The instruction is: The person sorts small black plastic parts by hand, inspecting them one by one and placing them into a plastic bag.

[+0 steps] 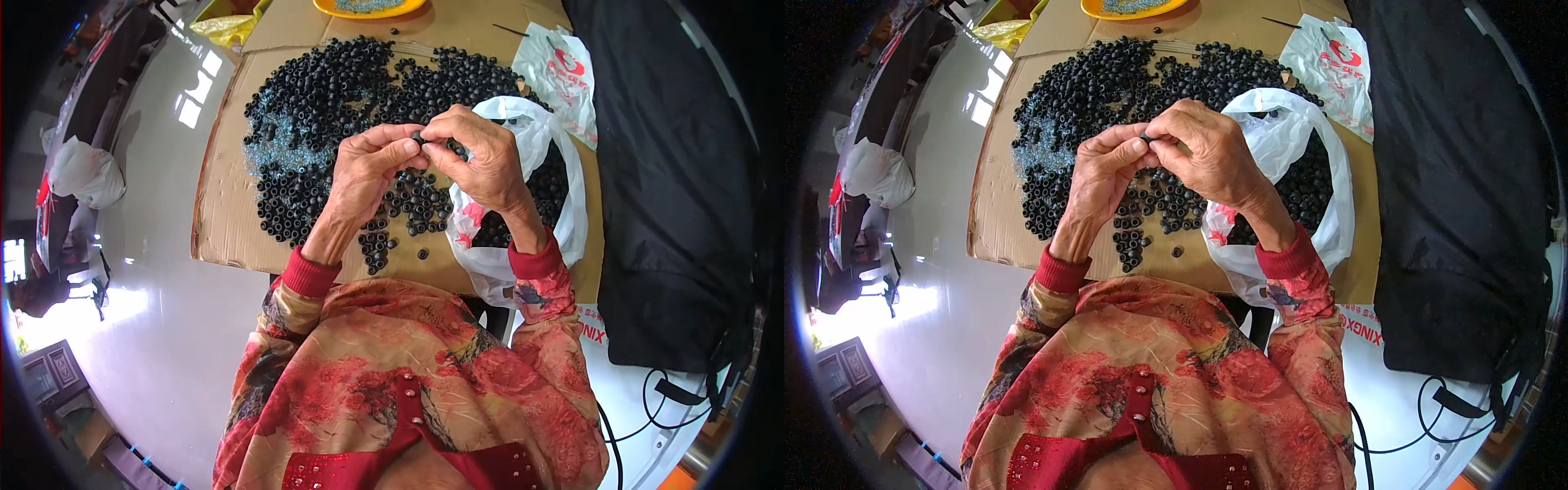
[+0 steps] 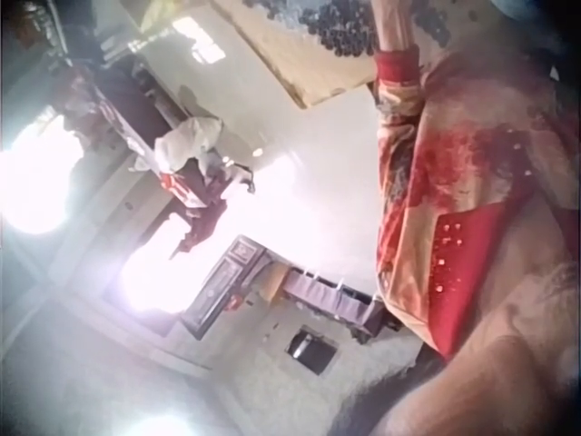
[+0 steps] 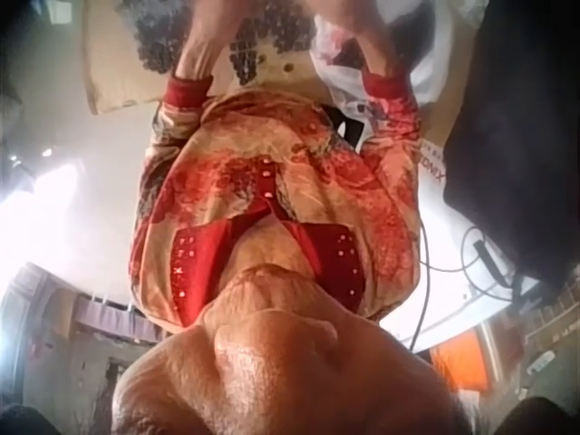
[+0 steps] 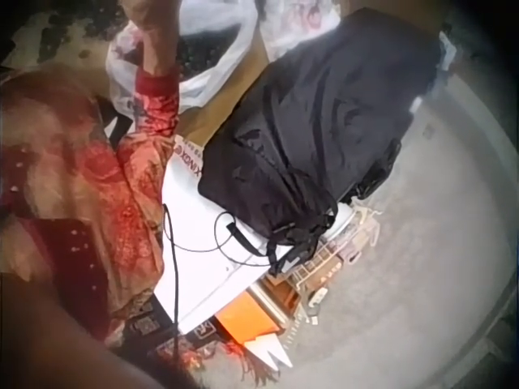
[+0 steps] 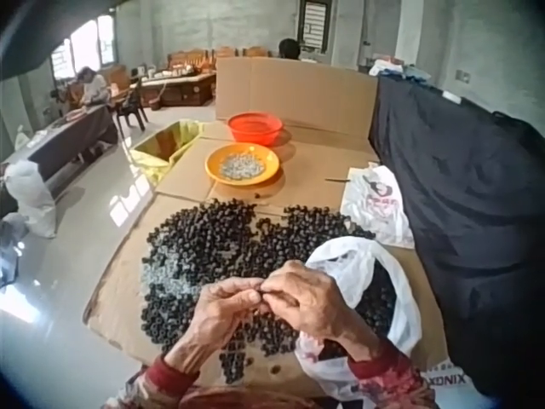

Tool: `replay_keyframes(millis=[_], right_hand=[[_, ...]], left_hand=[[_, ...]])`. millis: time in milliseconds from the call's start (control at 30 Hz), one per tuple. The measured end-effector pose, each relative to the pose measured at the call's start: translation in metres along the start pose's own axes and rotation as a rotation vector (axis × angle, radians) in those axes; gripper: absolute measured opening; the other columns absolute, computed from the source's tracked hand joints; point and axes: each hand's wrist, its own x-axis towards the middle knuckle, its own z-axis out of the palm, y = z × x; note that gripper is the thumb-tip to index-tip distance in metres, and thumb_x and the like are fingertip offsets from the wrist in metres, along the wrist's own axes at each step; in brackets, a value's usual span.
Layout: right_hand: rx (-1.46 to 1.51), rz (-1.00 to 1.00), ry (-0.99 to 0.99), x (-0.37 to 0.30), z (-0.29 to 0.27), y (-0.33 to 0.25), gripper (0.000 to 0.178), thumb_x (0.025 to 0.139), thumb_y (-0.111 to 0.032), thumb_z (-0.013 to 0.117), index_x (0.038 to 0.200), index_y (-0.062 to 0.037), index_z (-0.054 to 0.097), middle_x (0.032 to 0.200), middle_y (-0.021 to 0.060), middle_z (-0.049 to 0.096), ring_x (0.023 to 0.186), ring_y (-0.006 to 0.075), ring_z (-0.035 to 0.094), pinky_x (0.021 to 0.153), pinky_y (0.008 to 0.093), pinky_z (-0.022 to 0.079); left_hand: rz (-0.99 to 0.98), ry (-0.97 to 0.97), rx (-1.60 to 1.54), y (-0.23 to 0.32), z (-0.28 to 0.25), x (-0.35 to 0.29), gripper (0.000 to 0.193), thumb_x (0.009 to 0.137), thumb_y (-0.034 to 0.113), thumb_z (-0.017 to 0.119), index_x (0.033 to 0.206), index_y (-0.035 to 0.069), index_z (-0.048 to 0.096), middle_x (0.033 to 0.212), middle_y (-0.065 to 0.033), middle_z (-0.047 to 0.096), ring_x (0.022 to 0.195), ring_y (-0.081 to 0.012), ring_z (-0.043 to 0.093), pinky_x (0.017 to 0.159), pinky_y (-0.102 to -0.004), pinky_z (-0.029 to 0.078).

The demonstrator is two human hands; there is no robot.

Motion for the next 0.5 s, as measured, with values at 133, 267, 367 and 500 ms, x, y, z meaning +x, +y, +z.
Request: replay_keyframes(millis=[133, 267, 367, 500], right_hand=[[0.027, -0.022, -0.014, -0.001, 0.004, 0.001, 0.018, 0.066, 0.009, 0.061, 0.078, -0.0032, 0.056, 0.072, 0.0058, 0.058, 0.062, 0.0155, 0.057, 0.055, 0.0253, 0.046], [-0.011, -0.04, 0.003, -0.003, 0.009, 0.004, 0.018, 0.065, 0.01, 0.06, 0.076, -0.0032, 0.055, 0.069, 0.0059, 0.057, 0.06, 0.0155, 0.055, 0.054, 0.0252, 0.045], [0.218, 0.125, 0.022, -0.006, 0.013, 0.008, 0.017, 0.064, 0.011, 0.059, 0.075, -0.0027, 0.055, 0.068, 0.0062, 0.056, 0.06, 0.0159, 0.055, 0.054, 0.0256, 0.045], [0.027, 0.026, 0.015, -0.005, 0.016, 0.007, 0.015, 0.066, 0.011, 0.057, 0.074, -0.0019, 0.054, 0.07, 0.0052, 0.056, 0.063, 0.0136, 0.055, 0.057, 0.0241, 0.044]], left_hand=[[-0.008, 0.01, -0.012, 0.001, -0.003, 0.001, 0.021, 0.082, 0.005, 0.06, 0.1, -0.005, 0.06, 0.081, -0.0098, 0.065, 0.071, -0.0139, 0.062, 0.066, -0.0225, 0.05], [0.01, 0.04, 0.083, 0.007, 0.002, -0.001, 0.019, 0.082, 0.004, 0.059, 0.098, -0.005, 0.061, 0.079, -0.0098, 0.065, 0.069, -0.0136, 0.062, 0.066, -0.0233, 0.05], [0.103, 0.061, 0.182, 0.004, 0.004, -0.004, 0.017, 0.081, 0.003, 0.06, 0.095, -0.005, 0.062, 0.078, -0.0102, 0.065, 0.069, -0.0133, 0.062, 0.067, -0.0247, 0.05], [0.049, 0.127, 0.111, 0.0, 0.004, 0.0, 0.015, 0.081, 0.003, 0.059, 0.094, -0.006, 0.062, 0.078, -0.0101, 0.065, 0.069, -0.0132, 0.061, 0.068, -0.0251, 0.05]])
